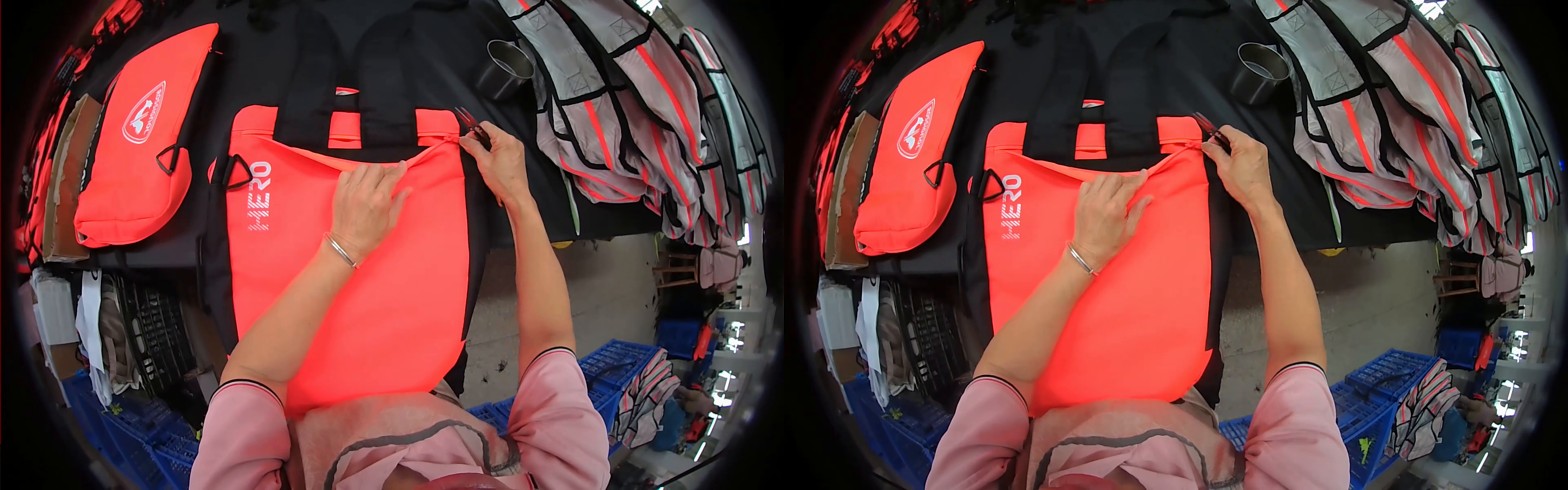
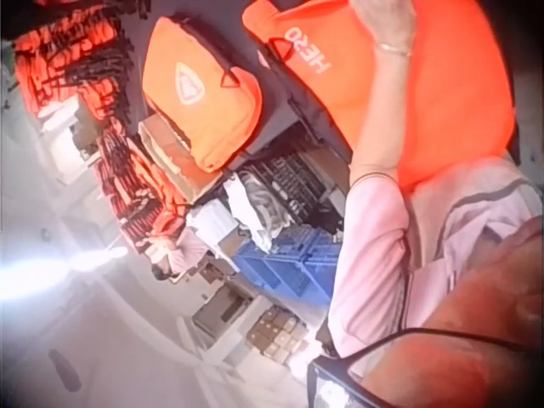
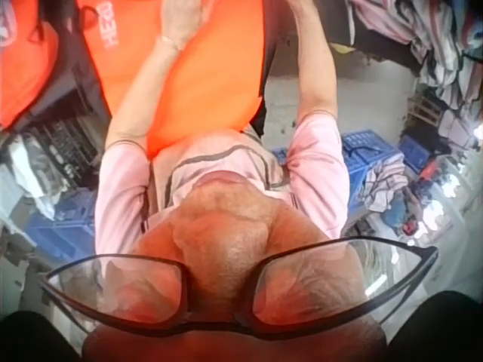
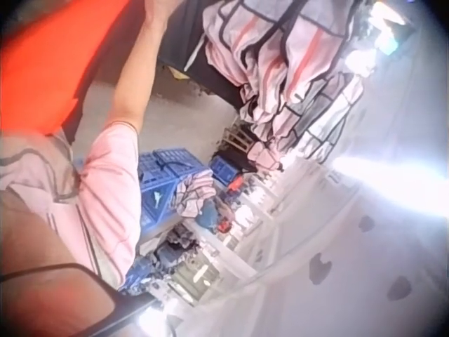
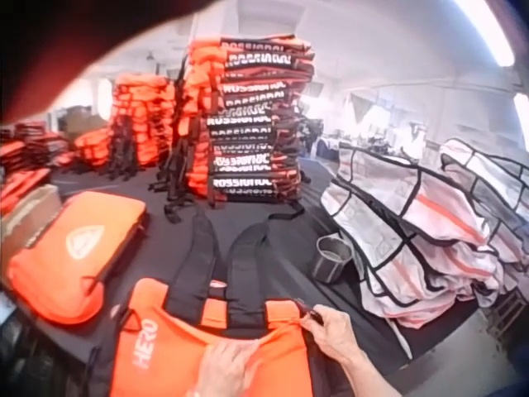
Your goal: Inspecting neon orange backpacks and white/pink bags and trimming loose threads with snips in a factory setting.
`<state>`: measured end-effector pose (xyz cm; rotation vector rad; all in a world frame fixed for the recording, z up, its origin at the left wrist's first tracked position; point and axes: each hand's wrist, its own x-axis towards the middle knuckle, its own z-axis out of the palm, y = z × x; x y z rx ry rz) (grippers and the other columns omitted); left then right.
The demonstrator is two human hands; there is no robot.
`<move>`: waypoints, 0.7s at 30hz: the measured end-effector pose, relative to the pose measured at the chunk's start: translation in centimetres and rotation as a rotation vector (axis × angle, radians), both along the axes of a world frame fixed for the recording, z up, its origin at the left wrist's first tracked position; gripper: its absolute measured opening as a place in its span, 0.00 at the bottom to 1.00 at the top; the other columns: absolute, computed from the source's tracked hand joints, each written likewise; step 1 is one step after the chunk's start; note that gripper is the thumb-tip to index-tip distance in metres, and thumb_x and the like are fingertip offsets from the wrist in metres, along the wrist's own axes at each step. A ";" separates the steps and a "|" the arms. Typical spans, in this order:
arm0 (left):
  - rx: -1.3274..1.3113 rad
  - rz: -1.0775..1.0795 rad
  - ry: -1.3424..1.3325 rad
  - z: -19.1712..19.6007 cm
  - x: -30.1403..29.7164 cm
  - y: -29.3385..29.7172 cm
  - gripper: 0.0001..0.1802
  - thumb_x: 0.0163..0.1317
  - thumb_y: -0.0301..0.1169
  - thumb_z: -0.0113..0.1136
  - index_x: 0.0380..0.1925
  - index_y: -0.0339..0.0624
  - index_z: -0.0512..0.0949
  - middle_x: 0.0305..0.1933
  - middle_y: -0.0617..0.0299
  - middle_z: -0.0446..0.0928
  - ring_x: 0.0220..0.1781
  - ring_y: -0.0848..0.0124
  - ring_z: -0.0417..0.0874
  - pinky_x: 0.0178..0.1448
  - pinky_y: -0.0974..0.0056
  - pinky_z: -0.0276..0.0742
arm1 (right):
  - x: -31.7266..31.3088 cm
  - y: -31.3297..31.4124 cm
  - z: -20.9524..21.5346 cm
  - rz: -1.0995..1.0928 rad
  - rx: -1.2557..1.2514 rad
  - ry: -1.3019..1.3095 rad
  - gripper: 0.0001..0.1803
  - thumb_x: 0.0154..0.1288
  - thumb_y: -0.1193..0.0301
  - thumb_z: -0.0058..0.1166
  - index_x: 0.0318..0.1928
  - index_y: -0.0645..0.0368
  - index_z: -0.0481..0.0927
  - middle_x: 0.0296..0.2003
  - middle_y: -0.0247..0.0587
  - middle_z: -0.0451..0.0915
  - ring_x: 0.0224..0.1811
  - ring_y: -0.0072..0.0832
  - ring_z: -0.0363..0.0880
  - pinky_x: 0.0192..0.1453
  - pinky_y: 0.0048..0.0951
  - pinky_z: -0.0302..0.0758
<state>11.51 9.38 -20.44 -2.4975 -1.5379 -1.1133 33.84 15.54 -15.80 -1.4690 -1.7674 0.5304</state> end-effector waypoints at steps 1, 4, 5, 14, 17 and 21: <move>0.000 -0.003 -0.002 -0.2 0.1 0.2 0.20 0.59 0.36 0.67 0.50 0.42 0.79 0.35 0.63 0.77 0.38 0.64 0.76 0.44 0.61 0.71 | 0.3 0.3 -0.5 -0.023 -0.040 0.025 0.10 0.59 0.71 0.64 0.31 0.66 0.79 0.24 0.40 0.80 0.27 0.23 0.77 0.35 0.26 0.72; -0.041 0.100 -0.002 0.2 0.7 1.3 0.15 0.61 0.38 0.65 0.46 0.45 0.81 0.26 0.64 0.78 0.30 0.64 0.79 0.35 0.59 0.72 | 0.7 0.8 -0.5 -0.038 -0.160 0.180 0.12 0.58 0.69 0.66 0.28 0.64 0.78 0.22 0.36 0.78 0.25 0.20 0.74 0.32 0.25 0.70; -0.231 0.158 -0.092 1.3 0.9 1.9 0.12 0.63 0.39 0.64 0.41 0.45 0.81 0.24 0.61 0.79 0.28 0.61 0.81 0.33 0.58 0.74 | 0.8 0.8 -0.5 -0.033 -0.237 0.308 0.13 0.58 0.67 0.67 0.26 0.63 0.78 0.21 0.32 0.78 0.25 0.17 0.71 0.31 0.24 0.68; -0.243 0.272 -0.053 -0.2 2.1 5.0 0.11 0.64 0.41 0.61 0.37 0.46 0.81 0.21 0.60 0.80 0.26 0.58 0.84 0.30 0.56 0.77 | -0.7 0.5 -2.4 -0.148 -0.136 0.247 0.20 0.55 0.60 0.71 0.25 0.60 0.76 0.20 0.31 0.76 0.24 0.18 0.72 0.32 0.25 0.69; -0.183 0.235 0.001 -0.9 2.4 5.1 0.09 0.65 0.39 0.59 0.37 0.45 0.78 0.24 0.59 0.81 0.27 0.57 0.84 0.30 0.55 0.77 | -0.9 0.3 -2.8 -0.151 -0.098 0.209 0.20 0.55 0.58 0.71 0.27 0.61 0.76 0.22 0.33 0.77 0.26 0.21 0.73 0.35 0.27 0.71; -0.308 0.207 -0.095 -1.0 2.2 5.2 0.06 0.67 0.34 0.55 0.37 0.45 0.73 0.27 0.58 0.81 0.28 0.54 0.83 0.30 0.53 0.75 | -0.6 0.2 -3.0 -0.131 -0.053 0.192 0.22 0.56 0.56 0.70 0.31 0.62 0.75 0.24 0.35 0.78 0.28 0.24 0.75 0.38 0.28 0.72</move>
